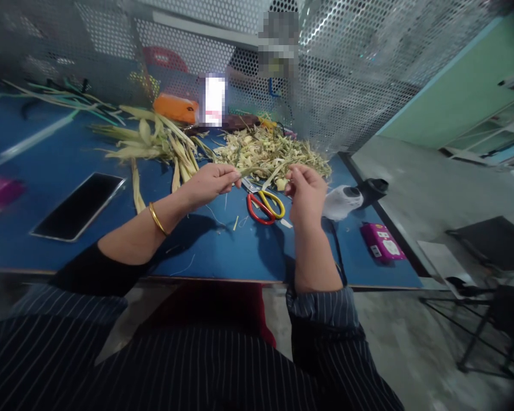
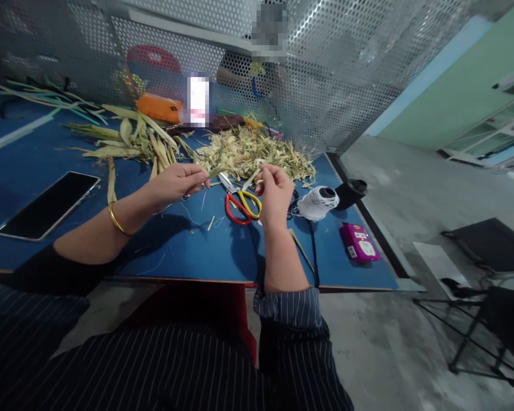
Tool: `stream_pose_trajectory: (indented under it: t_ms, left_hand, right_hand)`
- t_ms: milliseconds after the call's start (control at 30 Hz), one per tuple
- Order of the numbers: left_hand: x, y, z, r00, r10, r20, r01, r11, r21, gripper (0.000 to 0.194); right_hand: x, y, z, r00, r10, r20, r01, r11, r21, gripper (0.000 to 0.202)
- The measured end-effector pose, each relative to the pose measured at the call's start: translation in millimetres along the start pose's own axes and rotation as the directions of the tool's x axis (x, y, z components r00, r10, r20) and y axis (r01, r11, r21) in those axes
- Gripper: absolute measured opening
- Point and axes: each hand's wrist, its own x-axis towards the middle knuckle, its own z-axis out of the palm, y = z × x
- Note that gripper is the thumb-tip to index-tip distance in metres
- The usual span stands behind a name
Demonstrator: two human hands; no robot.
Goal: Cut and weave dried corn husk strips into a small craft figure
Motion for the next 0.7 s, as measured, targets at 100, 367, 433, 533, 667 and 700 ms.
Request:
stream_pose_trajectory:
  t_ms: [100,367,433,533,667,700]
  left_hand:
    - [-2,0,5.5,0.999,0.020,-0.032,-0.020,1.000,-0.006,0.025]
    - [-3,-6,23.0,0.993,0.094,0.074,-0.100,0.992,0.082,0.027]
    - [-3,-7,23.5,0.995,0.045,0.094,-0.054,0.994,0.093,0.026]
    - [-4,-6,23.8,0.997,-0.020,0.069,0.014,0.996,0.083,0.022]
    - [-3,-8,25.7,0.987,0.160,-0.009,-0.151,0.947,0.284,0.025]
    - [-3,-8,26.1,0.978,0.207,-0.007,-0.191,0.915,0.356,0.028]
  right_hand:
    - [-8,4,7,0.973,0.116,0.202,-0.126,0.991,0.037,0.022]
    - [-31,4,26,0.915,0.109,0.388,-0.198,0.960,0.197,0.019]
    - [-31,6,26,0.929,0.106,0.356,-0.174,0.971,0.165,0.018]
    - [-31,6,27,0.939,0.122,0.322,-0.168,0.979,0.119,0.019]
    - [-34,3,31,0.958,0.138,0.250,-0.174,0.977,0.126,0.023]
    - [-35,3,32,0.959,0.146,0.243,-0.180,0.975,0.127,0.024]
